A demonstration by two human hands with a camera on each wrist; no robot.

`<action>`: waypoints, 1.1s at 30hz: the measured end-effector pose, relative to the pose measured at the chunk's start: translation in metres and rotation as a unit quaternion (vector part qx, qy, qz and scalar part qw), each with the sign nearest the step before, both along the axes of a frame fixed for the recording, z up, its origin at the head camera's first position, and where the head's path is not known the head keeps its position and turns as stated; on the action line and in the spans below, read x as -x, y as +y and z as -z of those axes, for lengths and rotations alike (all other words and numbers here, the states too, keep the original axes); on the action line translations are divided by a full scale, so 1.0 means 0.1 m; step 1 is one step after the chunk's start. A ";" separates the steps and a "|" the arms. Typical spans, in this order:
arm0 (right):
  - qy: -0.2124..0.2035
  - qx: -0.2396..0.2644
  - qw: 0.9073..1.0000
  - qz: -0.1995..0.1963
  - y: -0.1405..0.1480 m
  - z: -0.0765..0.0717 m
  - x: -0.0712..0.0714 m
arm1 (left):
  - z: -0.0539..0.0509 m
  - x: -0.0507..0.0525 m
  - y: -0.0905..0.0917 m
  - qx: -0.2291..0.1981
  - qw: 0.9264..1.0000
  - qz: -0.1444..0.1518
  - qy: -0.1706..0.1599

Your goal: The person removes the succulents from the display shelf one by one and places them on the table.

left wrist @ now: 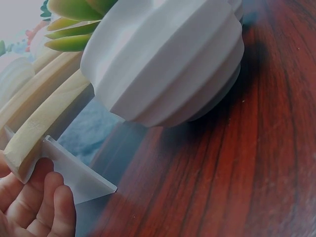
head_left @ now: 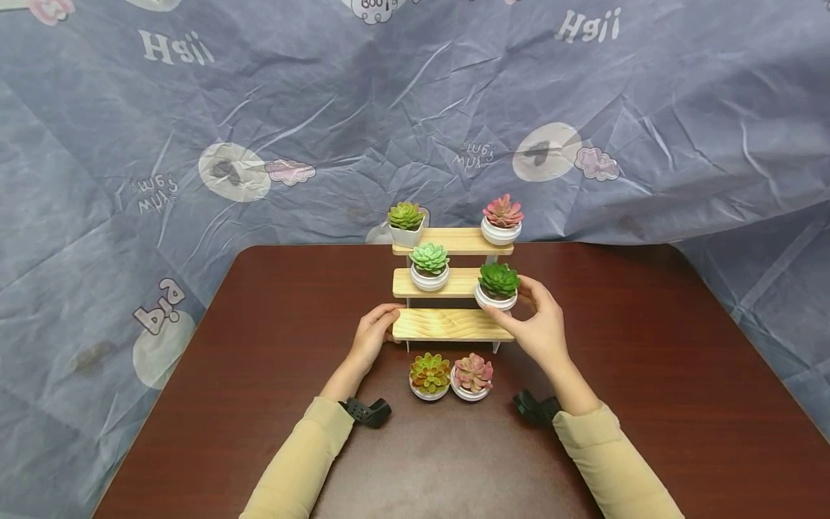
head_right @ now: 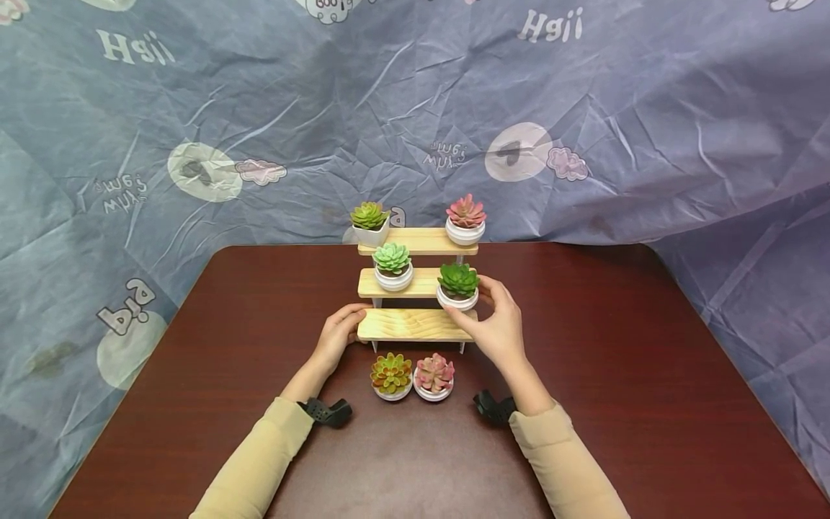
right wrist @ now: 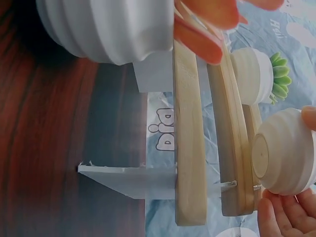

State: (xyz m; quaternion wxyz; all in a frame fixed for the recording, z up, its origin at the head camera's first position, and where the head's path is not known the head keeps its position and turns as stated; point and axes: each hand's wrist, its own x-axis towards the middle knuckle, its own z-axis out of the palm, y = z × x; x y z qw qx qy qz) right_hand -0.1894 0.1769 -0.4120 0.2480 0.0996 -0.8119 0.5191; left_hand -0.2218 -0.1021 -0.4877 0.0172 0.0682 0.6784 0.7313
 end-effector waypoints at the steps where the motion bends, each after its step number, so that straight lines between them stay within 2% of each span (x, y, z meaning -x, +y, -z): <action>1: 0.000 0.001 1.000 -0.001 0.00 0.00 -0.01 | 0.00 0.00 0.00 0.000 1.000 0.003 -0.001; 4: 0.001 0.004 1.000 -0.004 0.01 0.00 -0.04 | -0.02 0.00 -0.01 0.000 1.000 0.012 -0.002; 7: 0.007 -0.005 1.000 0.000 0.03 0.02 -0.08 | -0.13 -0.07 -0.01 0.005 1.000 0.014 0.004; 8: 0.005 -0.011 1.000 0.004 0.01 -0.02 -0.12 | -0.17 -0.09 0.00 0.007 1.000 0.014 0.005; 10: 0.003 -0.023 1.000 0.009 0.01 -0.06 -0.18 | -0.18 -0.10 0.00 0.012 1.000 0.014 0.006; 11: 0.003 -0.028 1.000 0.010 -0.01 -0.09 -0.22 | -0.18 -0.10 0.00 0.010 1.000 0.014 0.007; 14: -0.002 -0.034 0.999 0.009 -0.05 -0.21 -0.33 | -0.07 -0.04 -0.01 0.007 1.000 0.013 0.003; 17: -0.003 -0.038 0.999 0.009 -0.06 -0.23 -0.40 | -0.02 -0.02 -0.01 0.002 1.000 0.006 0.005; 23: -0.017 -0.052 0.998 0.016 -0.04 -0.19 -0.46 | 0.00 -0.02 0.00 0.000 1.000 -0.006 0.007; 29: -0.015 -0.056 0.998 0.010 -0.01 -0.15 -0.51 | 0.01 -0.01 0.00 -0.002 1.000 -0.008 0.008; 33: -0.020 -0.058 0.998 0.007 0.08 0.02 -0.48 | 0.01 -0.02 0.01 0.000 1.000 -0.006 0.012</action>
